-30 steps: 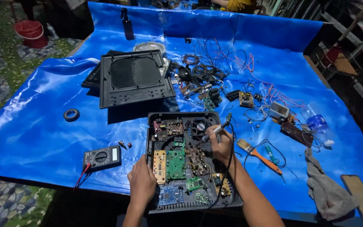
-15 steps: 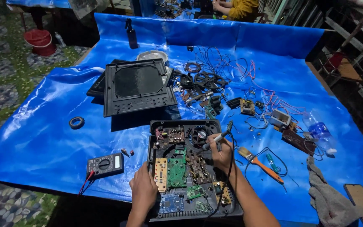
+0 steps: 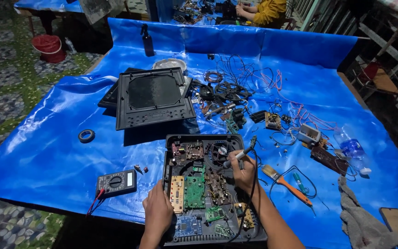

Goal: The person uses a soldering iron to work on the circuit boards inside an open electronic device casing. They hold the device steady with one hand while applying the soldering iron to various components on the green and yellow boards.

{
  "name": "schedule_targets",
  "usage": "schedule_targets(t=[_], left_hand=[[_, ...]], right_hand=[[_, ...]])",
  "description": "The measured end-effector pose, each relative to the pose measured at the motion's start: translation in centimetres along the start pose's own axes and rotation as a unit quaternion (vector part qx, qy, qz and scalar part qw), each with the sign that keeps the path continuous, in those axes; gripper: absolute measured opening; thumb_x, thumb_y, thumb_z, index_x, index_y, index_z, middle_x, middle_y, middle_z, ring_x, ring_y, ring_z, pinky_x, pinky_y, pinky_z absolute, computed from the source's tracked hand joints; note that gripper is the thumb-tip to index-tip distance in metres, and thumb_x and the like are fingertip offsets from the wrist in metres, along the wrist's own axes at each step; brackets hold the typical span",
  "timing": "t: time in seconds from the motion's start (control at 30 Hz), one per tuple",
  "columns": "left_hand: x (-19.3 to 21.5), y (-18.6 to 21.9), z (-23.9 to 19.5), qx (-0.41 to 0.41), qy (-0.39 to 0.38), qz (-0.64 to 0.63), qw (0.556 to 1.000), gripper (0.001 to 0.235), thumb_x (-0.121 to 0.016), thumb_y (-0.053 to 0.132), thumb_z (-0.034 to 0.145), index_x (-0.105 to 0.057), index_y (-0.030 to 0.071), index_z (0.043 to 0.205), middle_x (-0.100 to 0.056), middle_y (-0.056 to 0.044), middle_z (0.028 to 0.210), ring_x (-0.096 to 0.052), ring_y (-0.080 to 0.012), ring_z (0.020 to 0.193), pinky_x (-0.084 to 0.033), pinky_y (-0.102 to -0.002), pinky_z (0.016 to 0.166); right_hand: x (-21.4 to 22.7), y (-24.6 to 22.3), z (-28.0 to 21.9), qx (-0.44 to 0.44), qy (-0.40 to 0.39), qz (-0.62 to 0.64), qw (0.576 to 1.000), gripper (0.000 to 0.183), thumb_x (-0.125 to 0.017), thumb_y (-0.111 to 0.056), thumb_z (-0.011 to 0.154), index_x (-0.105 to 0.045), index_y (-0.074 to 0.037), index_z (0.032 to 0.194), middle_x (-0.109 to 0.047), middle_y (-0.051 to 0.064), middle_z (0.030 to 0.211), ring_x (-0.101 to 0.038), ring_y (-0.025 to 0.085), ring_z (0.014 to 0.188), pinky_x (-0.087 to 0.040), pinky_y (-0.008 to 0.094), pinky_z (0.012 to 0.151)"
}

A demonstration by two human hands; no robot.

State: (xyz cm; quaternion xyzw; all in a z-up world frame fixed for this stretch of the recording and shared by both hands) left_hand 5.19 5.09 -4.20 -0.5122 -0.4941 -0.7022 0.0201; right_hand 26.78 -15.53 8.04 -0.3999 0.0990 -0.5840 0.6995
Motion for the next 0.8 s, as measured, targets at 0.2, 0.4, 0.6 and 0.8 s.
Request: schedule_targets(t=[0.2,0.4,0.6,0.8], left_hand=[[0.05,0.05,-0.03,-0.004,0.008,0.001,1.000,0.047,-0.035,0.020,0.103,-0.041,0.013,0.149,-0.059,-0.006,0.140,-0.052,-0.0280,0.130,-0.035,-0.051,0.106],[-0.16,-0.23,0.05,0.001,0.006,0.015,1.000,0.049,-0.037,0.020,0.103,-0.039,0.013,0.151,-0.057,-0.009,0.144,-0.051,-0.0288,0.132,-0.036,-0.053,0.107],[0.04,0.10,-0.09,-0.009,0.014,0.015,1.000,0.049,-0.037,0.017,0.102,-0.041,0.011,0.150,-0.059,-0.007,0.141,-0.053,-0.0266,0.129,-0.036,-0.051,0.107],[0.30,0.41,-0.05,0.006,-0.005,0.023,1.000,0.051,-0.038,0.016,0.101,-0.038,0.012,0.152,-0.058,-0.007,0.142,-0.052,-0.0267,0.131,-0.035,-0.052,0.108]], right_hand=[[0.14,-0.15,0.03,-0.007,0.006,-0.010,1.000,0.023,-0.053,-0.023,0.105,-0.066,-0.008,0.093,-0.068,0.005,0.086,-0.070,0.019,0.078,-0.058,0.032,0.071],[-0.04,-0.19,0.18,-0.014,-0.007,0.016,1.000,0.024,-0.052,-0.024,0.106,-0.063,-0.008,0.092,-0.066,0.006,0.085,-0.072,0.019,0.071,-0.060,0.031,0.065],[0.02,-0.15,0.12,0.001,0.003,0.012,1.000,0.021,-0.052,-0.020,0.106,-0.064,-0.007,0.094,-0.067,0.006,0.086,-0.071,0.020,0.073,-0.061,0.031,0.067],[0.20,-0.31,0.18,0.007,0.003,-0.012,1.000,0.022,-0.053,-0.021,0.105,-0.064,-0.007,0.092,-0.067,0.006,0.086,-0.071,0.020,0.075,-0.060,0.032,0.068]])
Point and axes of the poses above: each hand's wrist, its own z-axis towards the middle knuckle, its own x-axis out of the back of the hand, y = z × x, the point moved 5 cm from there along z, towards the middle knuckle
